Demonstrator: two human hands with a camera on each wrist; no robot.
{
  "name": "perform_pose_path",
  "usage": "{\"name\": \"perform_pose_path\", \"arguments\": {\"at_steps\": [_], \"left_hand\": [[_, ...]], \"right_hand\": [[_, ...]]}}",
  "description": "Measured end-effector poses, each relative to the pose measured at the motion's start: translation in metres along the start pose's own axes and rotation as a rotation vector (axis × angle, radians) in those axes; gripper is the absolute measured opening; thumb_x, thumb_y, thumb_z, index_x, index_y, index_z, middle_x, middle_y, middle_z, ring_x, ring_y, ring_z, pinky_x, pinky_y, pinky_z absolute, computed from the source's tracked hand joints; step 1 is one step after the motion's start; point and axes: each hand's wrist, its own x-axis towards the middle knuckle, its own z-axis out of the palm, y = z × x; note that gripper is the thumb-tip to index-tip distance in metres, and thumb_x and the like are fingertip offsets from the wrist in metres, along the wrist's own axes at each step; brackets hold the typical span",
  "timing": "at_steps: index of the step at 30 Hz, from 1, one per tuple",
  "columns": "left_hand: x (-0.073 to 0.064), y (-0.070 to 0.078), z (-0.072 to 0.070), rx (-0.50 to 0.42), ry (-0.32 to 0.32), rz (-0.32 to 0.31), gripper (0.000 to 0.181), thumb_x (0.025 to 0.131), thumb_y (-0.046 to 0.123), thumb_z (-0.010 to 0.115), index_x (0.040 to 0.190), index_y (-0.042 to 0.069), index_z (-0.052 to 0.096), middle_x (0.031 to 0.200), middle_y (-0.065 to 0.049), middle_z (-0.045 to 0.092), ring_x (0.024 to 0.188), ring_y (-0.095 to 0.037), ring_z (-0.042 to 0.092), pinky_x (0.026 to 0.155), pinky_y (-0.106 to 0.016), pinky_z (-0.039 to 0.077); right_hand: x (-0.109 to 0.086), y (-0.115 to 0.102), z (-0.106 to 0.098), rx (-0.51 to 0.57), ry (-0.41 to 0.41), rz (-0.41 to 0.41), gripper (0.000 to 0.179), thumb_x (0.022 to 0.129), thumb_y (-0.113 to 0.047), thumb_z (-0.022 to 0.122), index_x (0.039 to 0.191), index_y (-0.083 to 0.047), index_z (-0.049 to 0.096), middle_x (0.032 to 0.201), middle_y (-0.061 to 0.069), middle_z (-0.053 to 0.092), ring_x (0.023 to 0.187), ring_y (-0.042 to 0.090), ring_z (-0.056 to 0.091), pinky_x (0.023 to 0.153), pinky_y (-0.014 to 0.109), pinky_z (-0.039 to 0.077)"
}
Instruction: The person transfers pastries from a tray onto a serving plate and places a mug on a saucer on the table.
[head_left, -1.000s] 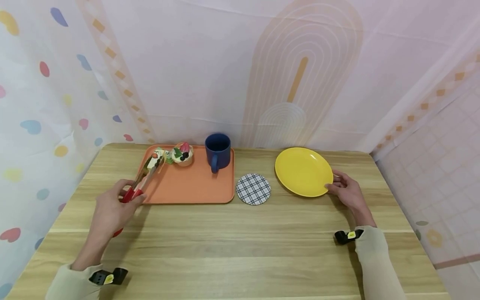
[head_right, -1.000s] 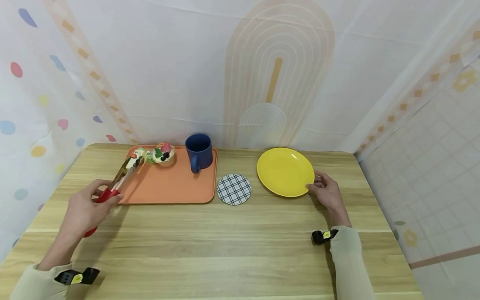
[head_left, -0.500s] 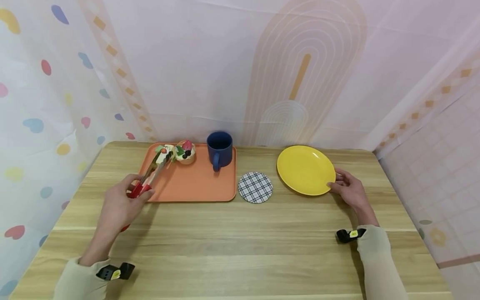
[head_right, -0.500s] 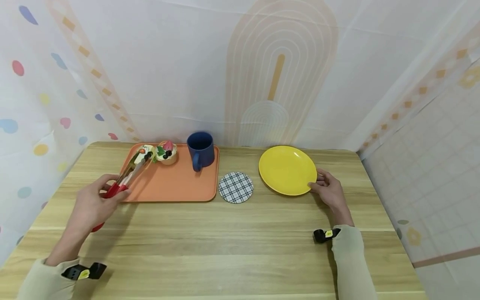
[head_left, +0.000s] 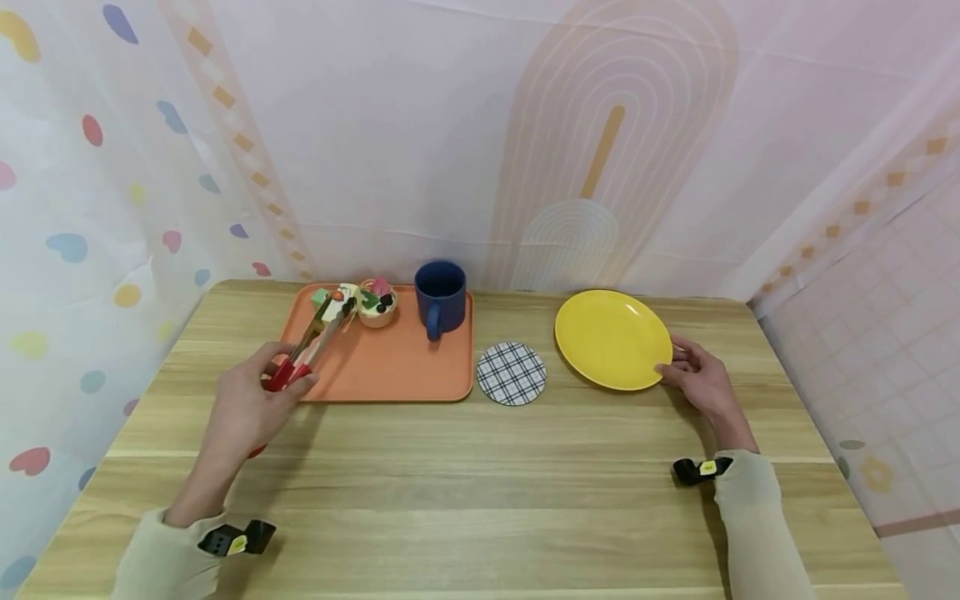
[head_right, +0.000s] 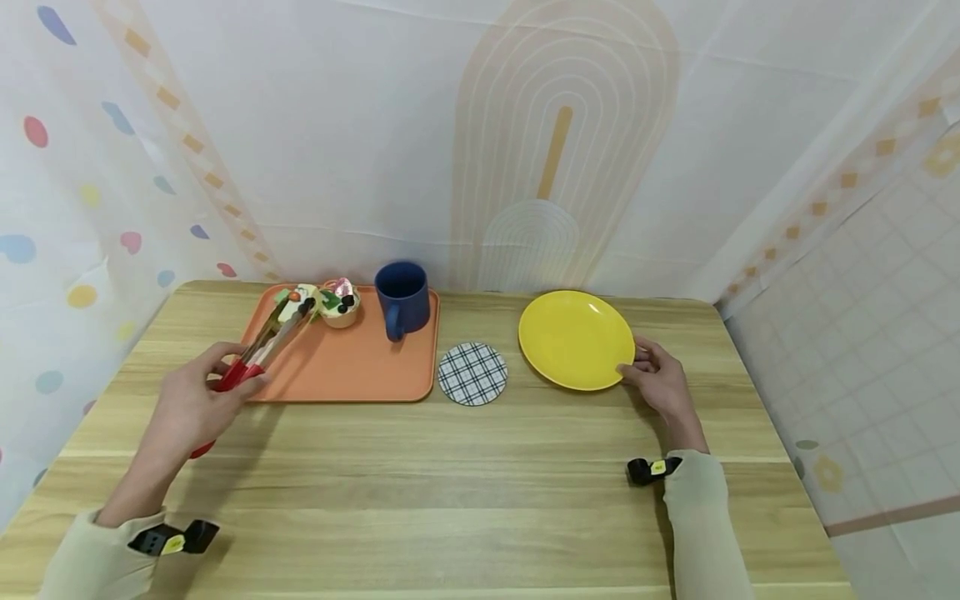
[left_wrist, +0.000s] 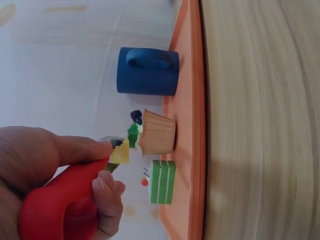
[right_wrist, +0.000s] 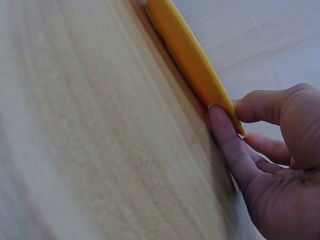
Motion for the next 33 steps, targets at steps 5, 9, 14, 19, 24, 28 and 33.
{"name": "perform_pose_path", "arguments": {"at_steps": [5,9,14,19,24,28,33], "left_hand": [[-0.001,0.003,0.0,-0.009,-0.006,-0.007,0.047,0.097,0.028,0.072,0.135,0.005,0.056,0.109,-0.03,0.063,0.076,-0.028,0.061,0.051,-0.029,0.047],[0.0,0.008,-0.001,-0.007,-0.013,-0.009,0.048,0.097,0.028,0.072,0.137,0.006,0.056,0.112,-0.03,0.063,0.079,-0.03,0.063,0.053,-0.03,0.048],[0.0,0.015,-0.001,-0.005,-0.028,-0.007,0.049,0.096,0.027,0.072,0.137,0.006,0.055,0.111,-0.029,0.063,0.08,-0.031,0.063,0.054,-0.031,0.049],[0.0,0.022,-0.001,-0.007,-0.035,0.005,0.049,0.096,0.027,0.073,0.136,0.007,0.055,0.109,-0.026,0.063,0.076,-0.028,0.06,0.053,-0.03,0.048],[0.001,0.028,0.001,-0.007,-0.03,0.031,0.048,0.094,0.025,0.075,0.136,0.008,0.056,0.106,-0.025,0.064,0.074,-0.026,0.059,0.052,-0.03,0.046],[0.002,0.032,0.003,-0.019,-0.04,0.034,0.047,0.094,0.023,0.075,0.135,0.009,0.057,0.104,-0.025,0.064,0.074,-0.026,0.06,0.052,-0.03,0.047],[0.004,0.039,0.004,-0.036,-0.046,0.026,0.046,0.094,0.023,0.074,0.135,0.01,0.057,0.105,-0.024,0.063,0.075,-0.027,0.06,0.053,-0.031,0.048]], "right_hand": [[-0.001,0.0,0.0,-0.01,0.003,-0.006,0.068,0.098,-0.017,0.069,0.157,-0.003,0.037,0.141,0.025,0.054,0.087,-0.013,0.059,0.077,0.012,0.053],[-0.001,0.0,0.0,-0.014,0.005,-0.005,0.068,0.098,-0.017,0.069,0.157,-0.004,0.037,0.14,0.024,0.055,0.087,-0.013,0.059,0.077,0.012,0.053],[-0.001,0.0,0.0,-0.012,0.007,-0.002,0.069,0.098,-0.018,0.07,0.157,-0.004,0.038,0.139,0.023,0.055,0.088,-0.012,0.06,0.078,0.013,0.053],[-0.001,0.0,0.0,-0.014,0.008,0.0,0.069,0.097,-0.018,0.07,0.157,-0.004,0.038,0.139,0.023,0.055,0.088,-0.012,0.059,0.077,0.012,0.053],[-0.001,0.0,0.001,-0.015,0.012,0.003,0.069,0.097,-0.018,0.07,0.157,-0.005,0.038,0.139,0.023,0.055,0.087,-0.011,0.06,0.077,0.013,0.053],[-0.001,0.0,0.001,-0.005,0.014,0.004,0.069,0.097,-0.018,0.071,0.157,-0.005,0.038,0.138,0.022,0.055,0.088,-0.011,0.06,0.077,0.013,0.054],[-0.001,0.0,0.001,0.006,0.006,0.006,0.07,0.097,-0.018,0.07,0.157,-0.005,0.037,0.138,0.022,0.055,0.088,-0.01,0.06,0.078,0.014,0.055]]}}
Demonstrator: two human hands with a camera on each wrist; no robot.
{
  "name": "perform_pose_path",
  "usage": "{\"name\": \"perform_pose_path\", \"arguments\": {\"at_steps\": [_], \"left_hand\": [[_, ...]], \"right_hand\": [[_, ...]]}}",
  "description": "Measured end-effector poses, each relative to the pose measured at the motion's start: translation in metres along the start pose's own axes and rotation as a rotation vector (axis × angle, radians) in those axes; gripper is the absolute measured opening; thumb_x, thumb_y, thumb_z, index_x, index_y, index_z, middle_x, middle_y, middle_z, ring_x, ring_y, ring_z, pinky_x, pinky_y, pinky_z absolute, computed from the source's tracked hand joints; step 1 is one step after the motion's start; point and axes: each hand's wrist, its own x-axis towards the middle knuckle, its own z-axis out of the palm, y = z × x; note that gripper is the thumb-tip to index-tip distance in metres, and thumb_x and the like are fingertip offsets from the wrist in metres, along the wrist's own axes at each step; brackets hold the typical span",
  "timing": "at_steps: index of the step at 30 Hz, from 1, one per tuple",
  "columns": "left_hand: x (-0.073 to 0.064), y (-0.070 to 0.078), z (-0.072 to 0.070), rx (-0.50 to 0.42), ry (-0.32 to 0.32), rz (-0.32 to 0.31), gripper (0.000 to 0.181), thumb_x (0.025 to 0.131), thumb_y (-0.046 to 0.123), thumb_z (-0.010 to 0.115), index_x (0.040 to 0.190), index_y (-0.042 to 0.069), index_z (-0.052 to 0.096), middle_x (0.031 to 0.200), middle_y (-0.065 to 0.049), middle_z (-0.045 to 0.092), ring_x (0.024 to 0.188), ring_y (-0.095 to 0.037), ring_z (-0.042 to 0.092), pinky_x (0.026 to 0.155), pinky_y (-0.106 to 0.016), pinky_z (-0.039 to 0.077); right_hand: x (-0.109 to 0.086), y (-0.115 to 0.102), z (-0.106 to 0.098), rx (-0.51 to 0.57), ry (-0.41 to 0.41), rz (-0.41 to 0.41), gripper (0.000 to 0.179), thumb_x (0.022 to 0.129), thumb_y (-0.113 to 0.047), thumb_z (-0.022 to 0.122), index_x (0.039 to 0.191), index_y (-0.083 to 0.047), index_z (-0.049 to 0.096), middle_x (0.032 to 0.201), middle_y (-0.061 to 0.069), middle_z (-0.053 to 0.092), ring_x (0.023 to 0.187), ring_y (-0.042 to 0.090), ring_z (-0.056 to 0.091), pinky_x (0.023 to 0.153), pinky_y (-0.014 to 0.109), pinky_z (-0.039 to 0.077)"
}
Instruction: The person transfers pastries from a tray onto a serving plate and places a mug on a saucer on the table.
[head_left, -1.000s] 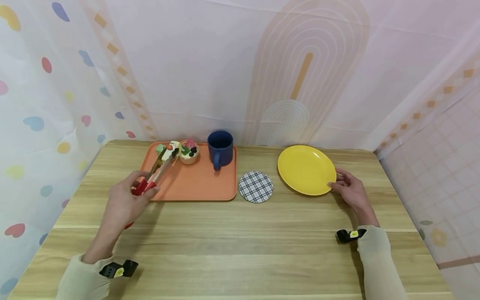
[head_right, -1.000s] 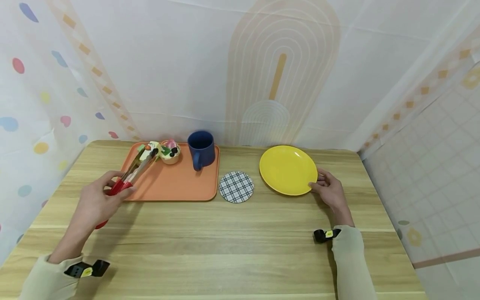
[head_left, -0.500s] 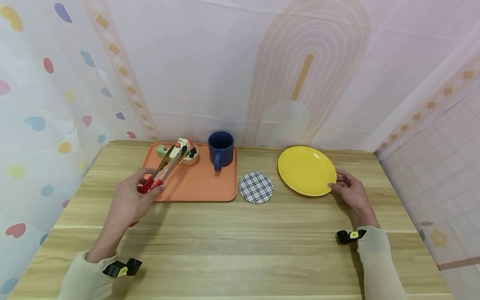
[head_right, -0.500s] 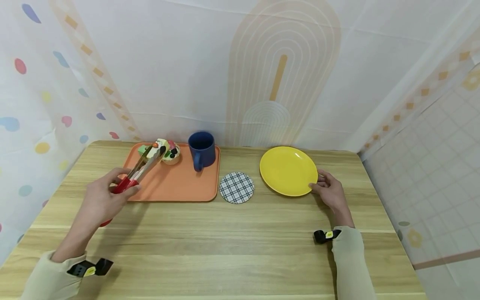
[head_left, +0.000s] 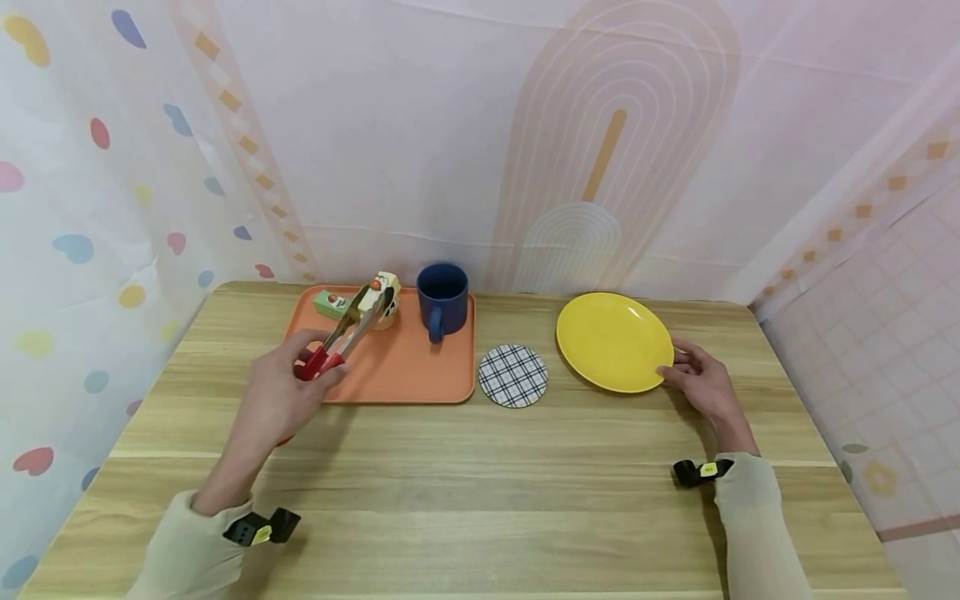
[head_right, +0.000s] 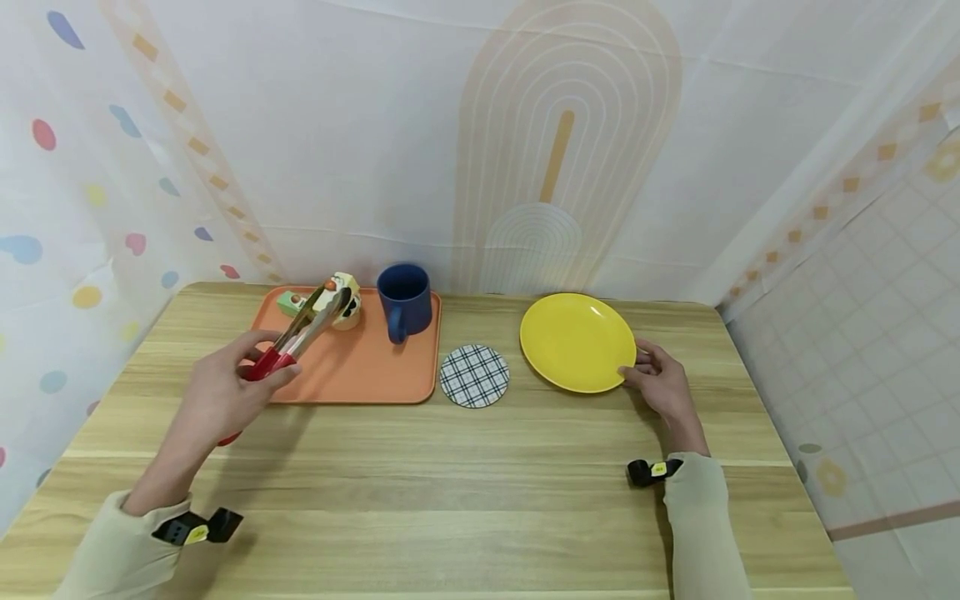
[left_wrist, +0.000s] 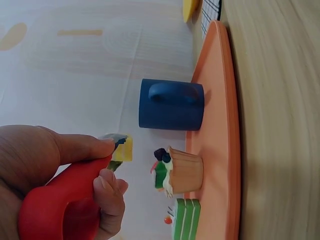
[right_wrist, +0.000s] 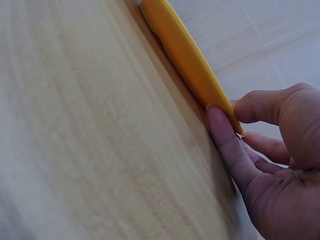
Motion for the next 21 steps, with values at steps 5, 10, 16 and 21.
{"name": "perform_pose_path", "arguments": {"at_steps": [5,10,16,21], "left_hand": [[0.003,0.007,0.002,-0.008,0.002,0.023,0.047,0.093,0.021,0.075,0.135,0.009,0.057,0.105,-0.024,0.064,0.077,-0.028,0.061,0.055,-0.031,0.048],[0.006,0.014,0.005,-0.016,0.002,0.04,0.047,0.093,0.021,0.076,0.135,0.009,0.058,0.105,-0.024,0.064,0.079,-0.03,0.062,0.056,-0.03,0.049],[0.009,0.022,0.007,-0.002,-0.001,0.056,0.048,0.092,0.022,0.077,0.135,0.01,0.059,0.105,-0.023,0.065,0.079,-0.03,0.063,0.057,-0.03,0.048],[0.014,0.029,0.01,0.019,-0.013,0.047,0.053,0.093,0.026,0.077,0.139,0.012,0.057,0.111,-0.024,0.065,0.084,-0.032,0.063,0.059,-0.029,0.048]], "right_hand": [[0.001,0.0,0.0,-0.001,-0.001,0.007,0.07,0.098,-0.018,0.07,0.157,-0.005,0.037,0.137,0.022,0.055,0.088,-0.009,0.06,0.078,0.014,0.055],[0.001,0.001,0.0,-0.002,0.0,0.009,0.069,0.098,-0.018,0.07,0.158,-0.006,0.037,0.138,0.022,0.055,0.088,-0.01,0.06,0.078,0.014,0.055],[0.001,0.001,0.001,-0.004,-0.002,0.001,0.069,0.098,-0.018,0.07,0.157,-0.006,0.038,0.14,0.024,0.055,0.088,-0.01,0.06,0.078,0.014,0.054],[0.001,0.0,0.0,0.0,0.004,-0.005,0.067,0.098,-0.016,0.069,0.157,-0.004,0.038,0.138,0.025,0.055,0.087,-0.01,0.061,0.077,0.015,0.055]]}}
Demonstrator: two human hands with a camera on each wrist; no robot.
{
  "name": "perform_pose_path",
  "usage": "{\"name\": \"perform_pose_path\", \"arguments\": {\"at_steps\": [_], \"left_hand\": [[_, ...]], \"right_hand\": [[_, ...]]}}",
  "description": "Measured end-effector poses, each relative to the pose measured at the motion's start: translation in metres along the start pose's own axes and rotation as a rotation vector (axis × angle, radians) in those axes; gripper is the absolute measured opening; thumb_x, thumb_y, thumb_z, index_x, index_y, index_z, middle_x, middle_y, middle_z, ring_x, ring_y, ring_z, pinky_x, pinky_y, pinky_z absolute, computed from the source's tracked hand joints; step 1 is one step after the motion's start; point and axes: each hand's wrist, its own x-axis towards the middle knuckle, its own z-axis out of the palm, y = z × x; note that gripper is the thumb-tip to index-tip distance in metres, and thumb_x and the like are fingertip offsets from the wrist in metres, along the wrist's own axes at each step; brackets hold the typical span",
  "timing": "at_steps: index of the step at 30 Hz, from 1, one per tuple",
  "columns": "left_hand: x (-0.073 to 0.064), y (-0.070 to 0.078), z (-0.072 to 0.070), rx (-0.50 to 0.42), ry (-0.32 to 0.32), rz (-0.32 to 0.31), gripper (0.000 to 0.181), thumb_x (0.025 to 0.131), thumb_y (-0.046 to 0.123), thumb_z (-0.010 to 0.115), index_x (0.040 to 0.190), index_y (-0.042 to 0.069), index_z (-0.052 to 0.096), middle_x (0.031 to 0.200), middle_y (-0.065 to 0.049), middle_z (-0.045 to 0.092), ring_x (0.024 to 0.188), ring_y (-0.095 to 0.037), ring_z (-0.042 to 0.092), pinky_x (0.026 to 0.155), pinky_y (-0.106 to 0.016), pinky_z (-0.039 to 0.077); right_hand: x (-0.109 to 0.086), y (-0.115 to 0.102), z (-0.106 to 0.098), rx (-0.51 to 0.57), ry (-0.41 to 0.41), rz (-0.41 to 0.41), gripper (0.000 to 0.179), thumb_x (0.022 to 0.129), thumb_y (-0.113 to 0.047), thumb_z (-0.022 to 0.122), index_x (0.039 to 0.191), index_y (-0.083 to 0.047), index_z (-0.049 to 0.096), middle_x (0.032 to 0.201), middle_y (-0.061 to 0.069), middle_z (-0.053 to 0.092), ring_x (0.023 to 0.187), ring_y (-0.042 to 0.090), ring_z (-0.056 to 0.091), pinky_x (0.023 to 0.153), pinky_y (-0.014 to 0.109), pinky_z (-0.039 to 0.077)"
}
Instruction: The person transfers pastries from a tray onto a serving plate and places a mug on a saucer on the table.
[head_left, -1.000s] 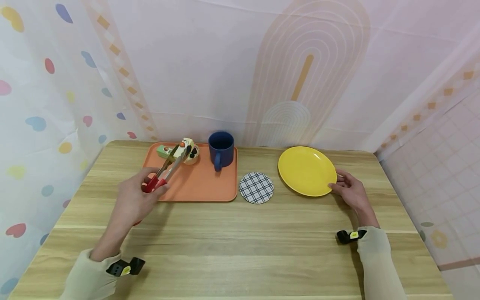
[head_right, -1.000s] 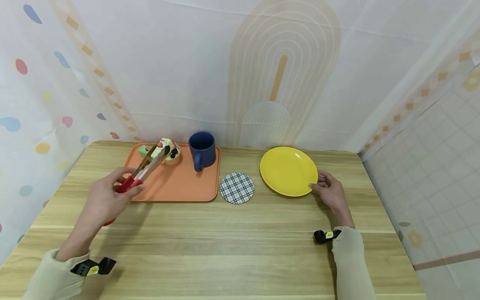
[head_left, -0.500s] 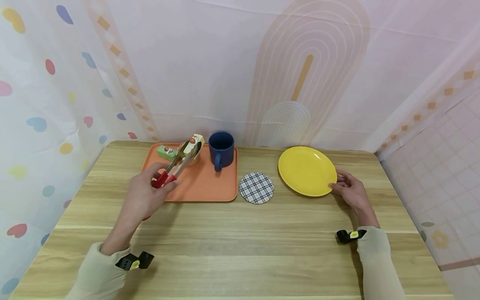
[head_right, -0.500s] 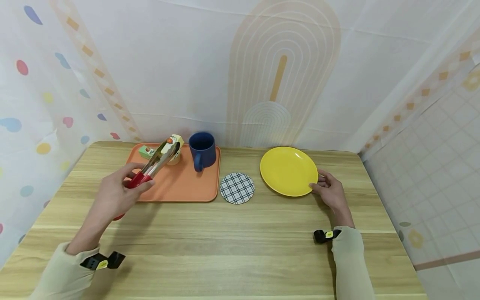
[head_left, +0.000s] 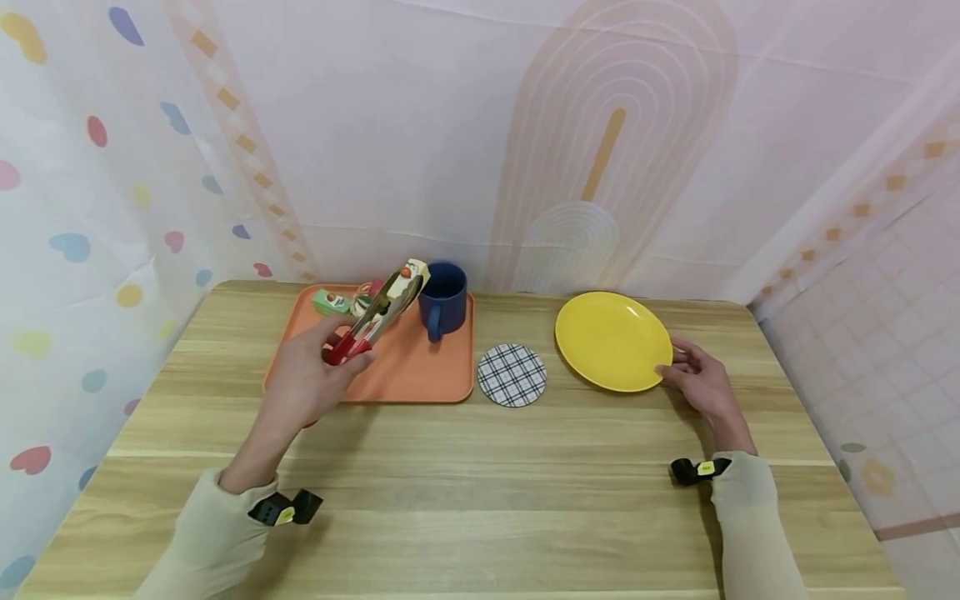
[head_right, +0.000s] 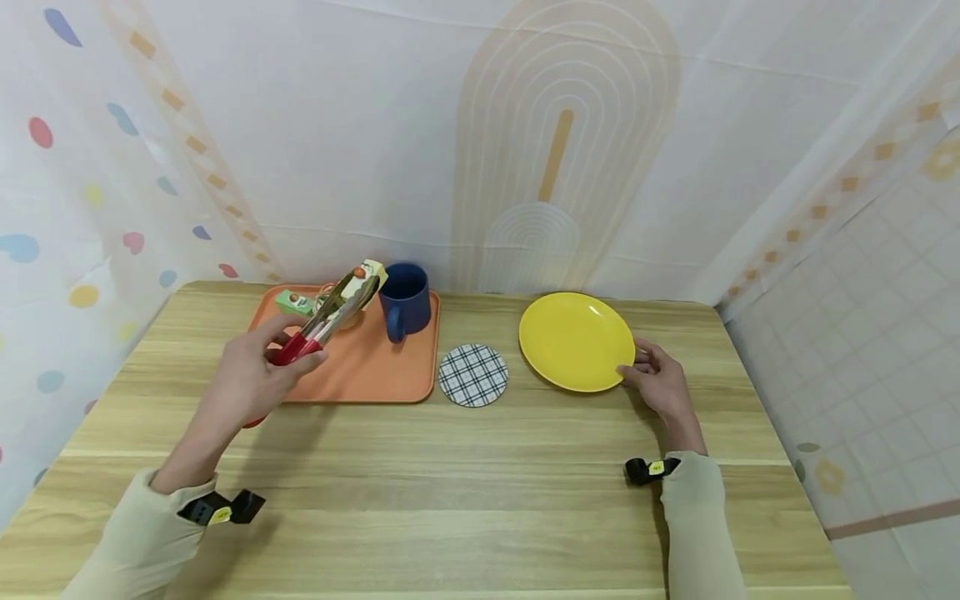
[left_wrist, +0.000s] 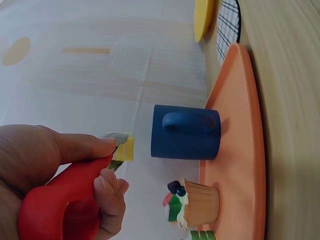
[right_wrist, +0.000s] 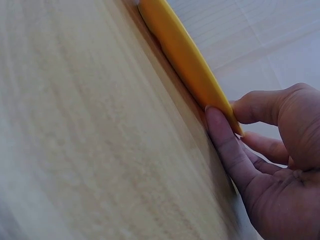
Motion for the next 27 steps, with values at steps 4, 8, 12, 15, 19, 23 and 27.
{"name": "perform_pose_path", "arguments": {"at_steps": [4,8,12,15,19,23,27], "left_hand": [[0.004,0.005,0.002,-0.023,-0.011,0.003,0.053,0.093,0.028,0.077,0.139,0.012,0.057,0.112,-0.024,0.065,0.086,-0.032,0.064,0.06,-0.029,0.049],[0.008,0.01,0.006,-0.05,-0.019,0.017,0.051,0.093,0.026,0.076,0.138,0.012,0.057,0.112,-0.023,0.066,0.084,-0.03,0.064,0.06,-0.029,0.049],[0.012,0.014,0.011,-0.065,-0.019,0.044,0.049,0.093,0.023,0.076,0.137,0.011,0.058,0.109,-0.022,0.067,0.078,-0.028,0.065,0.059,-0.029,0.049],[0.015,0.017,0.015,-0.073,-0.014,0.061,0.047,0.092,0.021,0.076,0.135,0.011,0.06,0.105,-0.021,0.068,0.076,-0.027,0.066,0.059,-0.029,0.049],[0.019,0.022,0.02,-0.081,-0.01,0.072,0.046,0.091,0.02,0.076,0.133,0.01,0.06,0.104,-0.021,0.069,0.075,-0.028,0.066,0.059,-0.029,0.05],[0.021,0.026,0.025,-0.084,-0.006,0.092,0.045,0.091,0.019,0.077,0.133,0.01,0.061,0.108,-0.022,0.07,0.077,-0.028,0.064,0.06,-0.029,0.048],[0.022,0.03,0.028,-0.094,-0.004,0.114,0.044,0.091,0.018,0.078,0.131,0.01,0.063,0.105,-0.019,0.07,0.077,-0.027,0.062,0.06,-0.03,0.047]], "right_hand": [[-0.001,-0.001,0.0,-0.005,0.006,0.003,0.067,0.098,-0.016,0.069,0.157,-0.005,0.038,0.138,0.024,0.055,0.087,-0.01,0.06,0.077,0.014,0.054],[-0.001,-0.002,0.0,-0.004,0.003,0.009,0.067,0.098,-0.017,0.069,0.157,-0.006,0.038,0.138,0.024,0.055,0.087,-0.01,0.06,0.077,0.014,0.054],[-0.001,-0.002,0.001,-0.003,0.002,0.015,0.068,0.098,-0.016,0.069,0.157,-0.006,0.038,0.139,0.024,0.055,0.087,-0.01,0.06,0.077,0.014,0.055],[-0.001,-0.002,0.001,0.001,0.005,0.017,0.068,0.098,-0.015,0.069,0.157,-0.005,0.038,0.139,0.023,0.054,0.087,-0.01,0.06,0.078,0.014,0.055],[-0.001,-0.002,0.001,0.012,0.004,0.023,0.068,0.098,-0.015,0.069,0.158,-0.005,0.037,0.14,0.023,0.053,0.088,-0.011,0.06,0.078,0.013,0.055],[-0.001,-0.003,0.001,0.016,0.0,0.03,0.069,0.098,-0.016,0.069,0.158,-0.005,0.036,0.14,0.023,0.053,0.088,-0.01,0.06,0.078,0.013,0.055],[-0.001,-0.003,0.0,0.017,-0.005,0.029,0.069,0.098,-0.015,0.069,0.158,-0.005,0.036,0.139,0.022,0.054,0.088,-0.01,0.061,0.078,0.014,0.055]]}}
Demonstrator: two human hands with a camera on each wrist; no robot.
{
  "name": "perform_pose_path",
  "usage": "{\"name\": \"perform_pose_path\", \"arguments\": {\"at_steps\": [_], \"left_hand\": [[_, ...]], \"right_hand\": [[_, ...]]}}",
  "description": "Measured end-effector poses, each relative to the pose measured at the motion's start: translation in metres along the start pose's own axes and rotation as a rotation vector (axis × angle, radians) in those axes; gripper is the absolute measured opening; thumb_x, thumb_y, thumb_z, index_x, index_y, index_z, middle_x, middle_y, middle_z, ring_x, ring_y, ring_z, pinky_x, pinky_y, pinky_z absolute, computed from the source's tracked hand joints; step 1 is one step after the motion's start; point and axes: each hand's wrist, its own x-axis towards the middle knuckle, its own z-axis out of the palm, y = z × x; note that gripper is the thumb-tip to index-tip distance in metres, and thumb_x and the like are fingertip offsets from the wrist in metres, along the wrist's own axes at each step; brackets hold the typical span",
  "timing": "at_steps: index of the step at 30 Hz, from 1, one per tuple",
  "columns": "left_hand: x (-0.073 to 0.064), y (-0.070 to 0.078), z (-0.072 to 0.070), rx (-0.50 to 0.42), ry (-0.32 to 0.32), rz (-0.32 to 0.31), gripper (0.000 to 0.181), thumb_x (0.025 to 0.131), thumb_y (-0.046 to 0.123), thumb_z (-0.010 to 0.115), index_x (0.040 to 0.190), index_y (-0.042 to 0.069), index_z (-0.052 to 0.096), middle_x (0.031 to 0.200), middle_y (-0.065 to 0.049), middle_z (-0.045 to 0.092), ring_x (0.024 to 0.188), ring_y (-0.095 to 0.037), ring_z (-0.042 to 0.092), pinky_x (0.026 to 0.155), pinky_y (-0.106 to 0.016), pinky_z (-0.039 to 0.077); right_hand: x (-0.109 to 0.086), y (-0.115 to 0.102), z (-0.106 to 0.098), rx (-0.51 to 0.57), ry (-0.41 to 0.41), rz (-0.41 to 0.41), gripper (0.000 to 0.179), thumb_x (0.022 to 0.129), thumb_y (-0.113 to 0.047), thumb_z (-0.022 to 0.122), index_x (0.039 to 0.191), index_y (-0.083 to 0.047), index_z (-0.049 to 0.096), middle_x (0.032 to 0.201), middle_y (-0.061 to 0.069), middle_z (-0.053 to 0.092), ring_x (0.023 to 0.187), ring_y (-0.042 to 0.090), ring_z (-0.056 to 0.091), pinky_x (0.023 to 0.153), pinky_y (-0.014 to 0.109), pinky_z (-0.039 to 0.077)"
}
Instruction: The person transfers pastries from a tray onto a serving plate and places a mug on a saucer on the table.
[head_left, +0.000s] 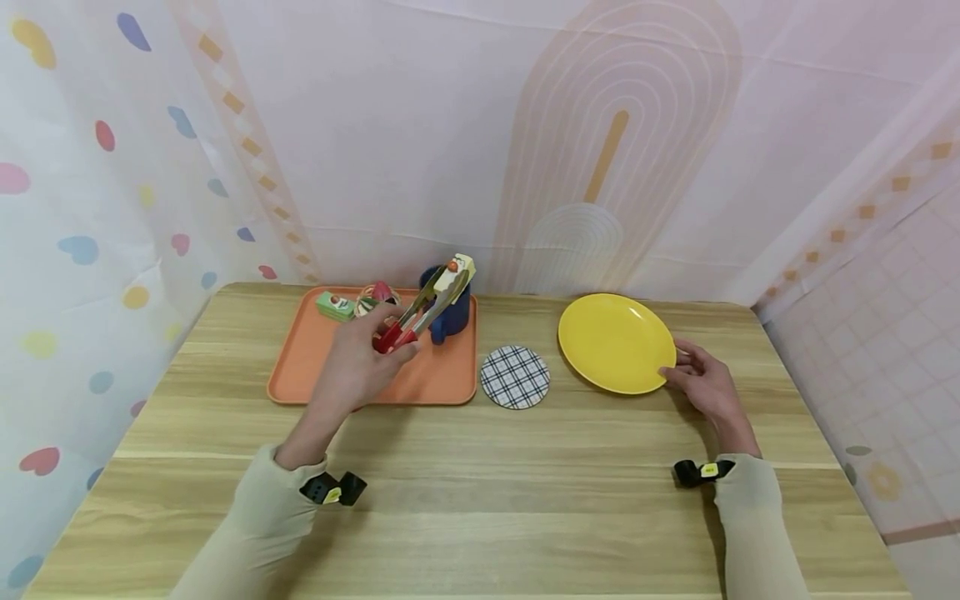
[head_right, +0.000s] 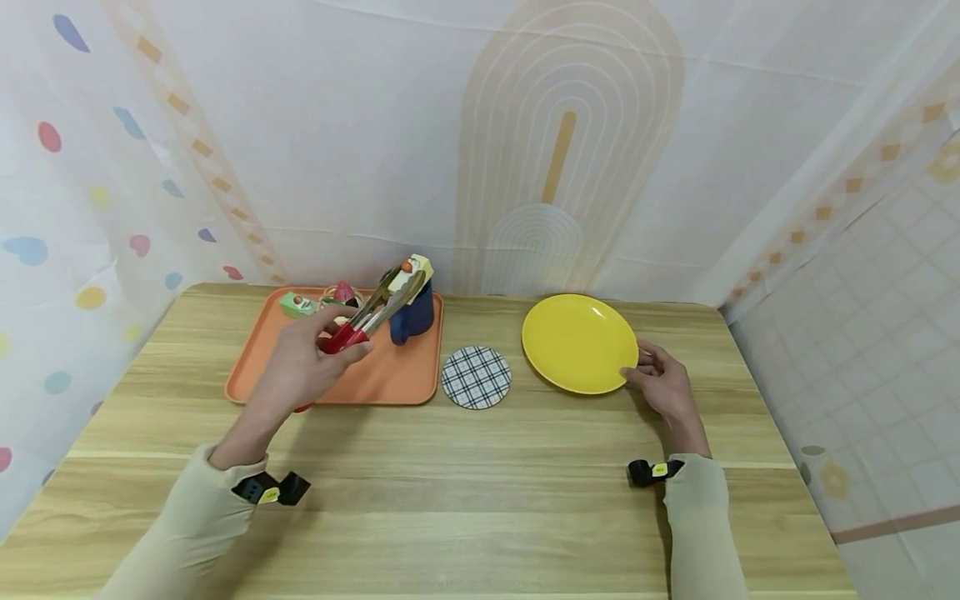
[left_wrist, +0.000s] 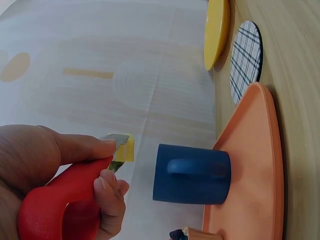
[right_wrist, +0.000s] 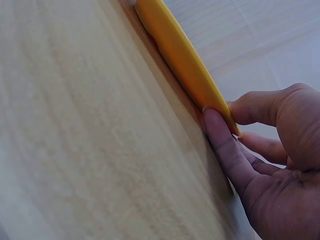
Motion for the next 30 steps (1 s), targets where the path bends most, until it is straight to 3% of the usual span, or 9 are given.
{"name": "perform_pose_path", "arguments": {"at_steps": [7,20,30], "left_hand": [[0.001,0.007,0.008,-0.016,-0.005,0.011,0.041,0.09,0.019,0.08,0.126,0.011,0.064,0.096,-0.014,0.067,0.076,-0.026,0.057,0.06,-0.031,0.044],[0.002,0.022,0.021,-0.043,-0.04,0.0,0.044,0.09,0.019,0.079,0.13,0.009,0.062,0.113,-0.016,0.068,0.081,-0.027,0.06,0.061,-0.029,0.047],[0.006,0.032,0.037,-0.065,-0.081,0.033,0.042,0.09,0.018,0.079,0.128,0.01,0.062,0.101,-0.015,0.067,0.075,-0.024,0.055,0.056,-0.029,0.041]], "right_hand": [[0.001,0.0,0.0,0.0,0.0,-0.001,0.069,0.098,-0.014,0.069,0.158,-0.005,0.037,0.138,0.022,0.054,0.087,-0.009,0.061,0.078,0.015,0.056],[0.001,-0.002,0.001,0.004,0.009,0.011,0.068,0.097,-0.012,0.069,0.157,-0.005,0.038,0.134,0.019,0.056,0.087,-0.008,0.062,0.078,0.016,0.056],[0.002,-0.001,0.0,0.002,0.007,0.015,0.068,0.098,-0.014,0.068,0.157,-0.005,0.038,0.136,0.02,0.054,0.088,-0.008,0.061,0.079,0.015,0.056]]}}
